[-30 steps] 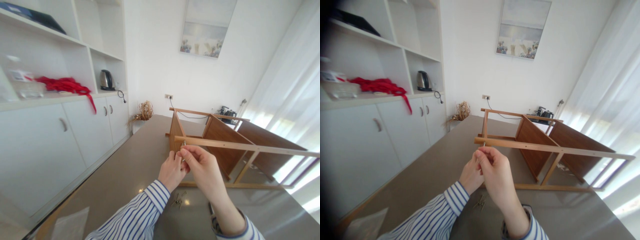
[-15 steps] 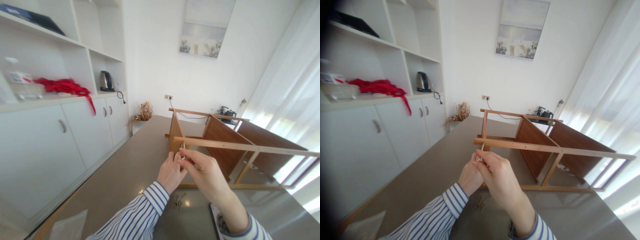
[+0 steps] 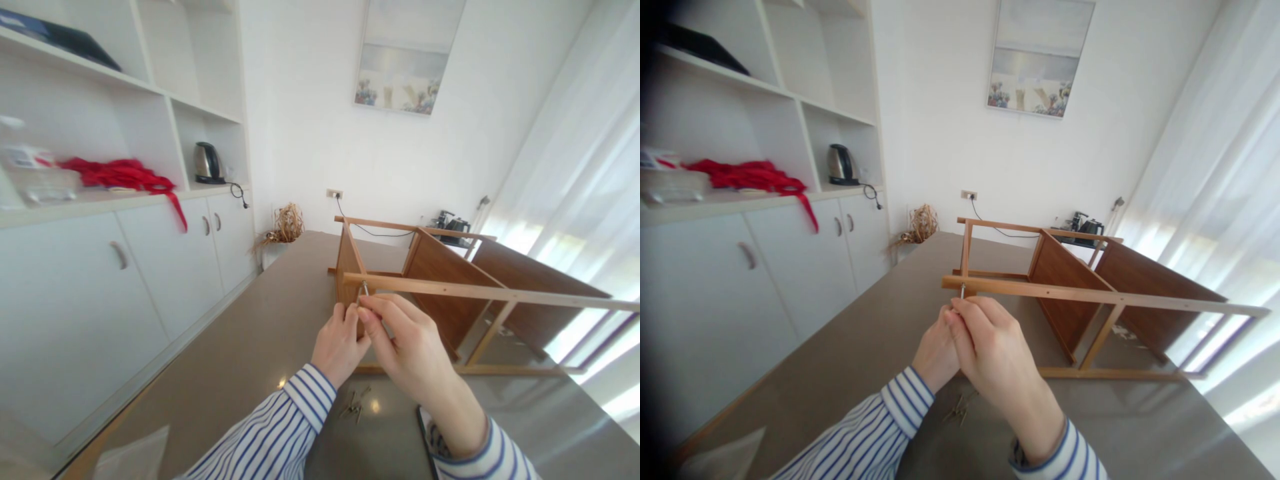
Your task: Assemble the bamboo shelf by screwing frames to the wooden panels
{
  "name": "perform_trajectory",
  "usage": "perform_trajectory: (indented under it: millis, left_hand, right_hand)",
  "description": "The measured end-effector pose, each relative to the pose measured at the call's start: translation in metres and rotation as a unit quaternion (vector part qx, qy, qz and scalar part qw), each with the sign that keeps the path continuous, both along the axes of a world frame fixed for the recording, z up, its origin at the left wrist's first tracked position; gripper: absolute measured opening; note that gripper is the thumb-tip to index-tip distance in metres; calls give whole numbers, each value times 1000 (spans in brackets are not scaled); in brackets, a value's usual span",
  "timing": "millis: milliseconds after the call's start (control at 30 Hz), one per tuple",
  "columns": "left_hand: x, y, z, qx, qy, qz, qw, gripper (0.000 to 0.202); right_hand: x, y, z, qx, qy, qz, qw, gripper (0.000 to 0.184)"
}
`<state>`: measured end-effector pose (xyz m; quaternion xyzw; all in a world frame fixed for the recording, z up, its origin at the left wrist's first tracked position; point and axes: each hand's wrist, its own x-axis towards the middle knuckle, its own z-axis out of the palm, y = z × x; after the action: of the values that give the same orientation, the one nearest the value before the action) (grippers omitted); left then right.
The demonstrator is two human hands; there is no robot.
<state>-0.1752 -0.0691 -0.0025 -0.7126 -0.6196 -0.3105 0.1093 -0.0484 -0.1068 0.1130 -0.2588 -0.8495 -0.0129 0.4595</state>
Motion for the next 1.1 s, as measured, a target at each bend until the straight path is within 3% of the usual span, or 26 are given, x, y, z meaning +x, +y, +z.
perform_trajectory:
  millis: [200, 367, 800, 900, 1000, 1100]
  left_hand:
    - [0, -2, 3, -7, 11, -2, 1000, 35]
    - [1, -6, 11, -31, 5, -1, 999, 37]
    - [1, -8, 10, -37, -35, 2, 999, 26]
    - [1, -7, 8, -37, -30, 3, 999, 29]
    - [0, -5, 6, -31, -19, 1, 999, 32]
    - [1, -4, 5, -24, -9, -4, 1000, 31]
  right_hand:
    - [-2, -3, 5, -18, 20, -10, 1000, 18]
    - [-2, -5, 5, -98, 51, -20, 994, 23]
    - [4, -3, -5, -250, 101, 81, 960, 14]
    - [7, -1, -7, -193, 70, 63, 977, 12]
    - [10, 3, -4, -58, 0, 39, 998, 13]
    - [13, 8, 1, 68, -73, 29, 995, 10]
